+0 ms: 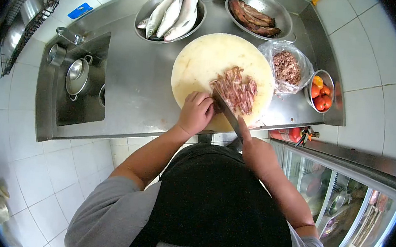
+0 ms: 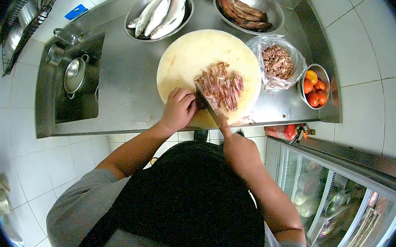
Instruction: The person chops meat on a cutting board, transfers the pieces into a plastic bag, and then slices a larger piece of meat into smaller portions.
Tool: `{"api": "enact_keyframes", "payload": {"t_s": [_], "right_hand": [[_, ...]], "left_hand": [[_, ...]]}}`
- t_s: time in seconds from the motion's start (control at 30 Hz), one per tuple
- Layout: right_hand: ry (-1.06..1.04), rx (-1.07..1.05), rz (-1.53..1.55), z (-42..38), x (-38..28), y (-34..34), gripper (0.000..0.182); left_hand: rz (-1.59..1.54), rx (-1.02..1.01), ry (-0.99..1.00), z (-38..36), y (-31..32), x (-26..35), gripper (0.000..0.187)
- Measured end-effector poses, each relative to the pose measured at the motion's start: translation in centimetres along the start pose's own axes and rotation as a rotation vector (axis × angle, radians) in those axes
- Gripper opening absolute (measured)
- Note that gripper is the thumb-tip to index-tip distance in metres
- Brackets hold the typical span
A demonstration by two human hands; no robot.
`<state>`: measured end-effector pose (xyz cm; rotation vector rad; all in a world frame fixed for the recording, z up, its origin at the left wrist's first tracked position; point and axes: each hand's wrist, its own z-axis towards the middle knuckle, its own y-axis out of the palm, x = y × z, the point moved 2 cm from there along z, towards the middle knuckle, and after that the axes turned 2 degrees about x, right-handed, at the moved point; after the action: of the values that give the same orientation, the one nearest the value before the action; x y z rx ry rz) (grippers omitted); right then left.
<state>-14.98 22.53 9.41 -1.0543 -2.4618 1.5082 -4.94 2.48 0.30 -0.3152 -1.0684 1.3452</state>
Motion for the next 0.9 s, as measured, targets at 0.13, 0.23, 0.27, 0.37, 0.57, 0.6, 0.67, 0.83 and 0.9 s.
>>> {"api": "enact_keyframes", "payload": {"t_s": [0.13, 0.23, 0.27, 0.37, 0.57, 0.6, 0.67, 0.83, 0.9], "right_hand": [[-0.101, 0.067, -0.135, -0.8, -1.4, -1.6, 0.089], [-0.148, 0.089, -0.166, -0.7, -1.4, -1.2, 0.089], [-0.153, 0.086, -0.165, -0.3, -1.5, -1.1, 0.089], [-0.112, 0.050, -0.144, 1.6, -2.1, 0.1, 0.090], [-0.120, 0.050, -0.128, 1.9, -0.1, 2.0, 0.087], [-0.127, 0.049, -0.136, 1.4, 0.3, 2.0, 0.087], [-0.038, 0.039, -0.032, 0.5, 1.1, 2.2, 0.084], [-0.082, 0.055, -0.125, -0.1, -1.3, -1.1, 0.085], [-0.098, 0.041, -0.173, -0.4, -1.6, -1.2, 0.087]], "left_hand": [[-0.051, -0.062, -0.054, -0.3, 0.1, -0.3, 0.023], [-0.056, -0.008, -0.050, -0.2, 0.4, -0.5, 0.025], [-0.072, -0.010, -0.057, -0.1, 0.3, -0.4, 0.024], [-0.063, -0.036, -0.086, -0.3, 0.3, -0.6, 0.021], [-0.084, -0.033, -0.108, -0.3, 0.4, -0.2, 0.024], [-0.095, -0.047, -0.124, -0.4, 0.5, -0.3, 0.029], [-0.136, -0.045, -0.123, -0.8, 0.4, -0.5, 0.029], [-0.148, -0.032, -0.068, -0.6, -0.3, -0.7, 0.028], [-0.198, -0.009, -0.089, -0.4, -0.6, -0.2, 0.026]]}}
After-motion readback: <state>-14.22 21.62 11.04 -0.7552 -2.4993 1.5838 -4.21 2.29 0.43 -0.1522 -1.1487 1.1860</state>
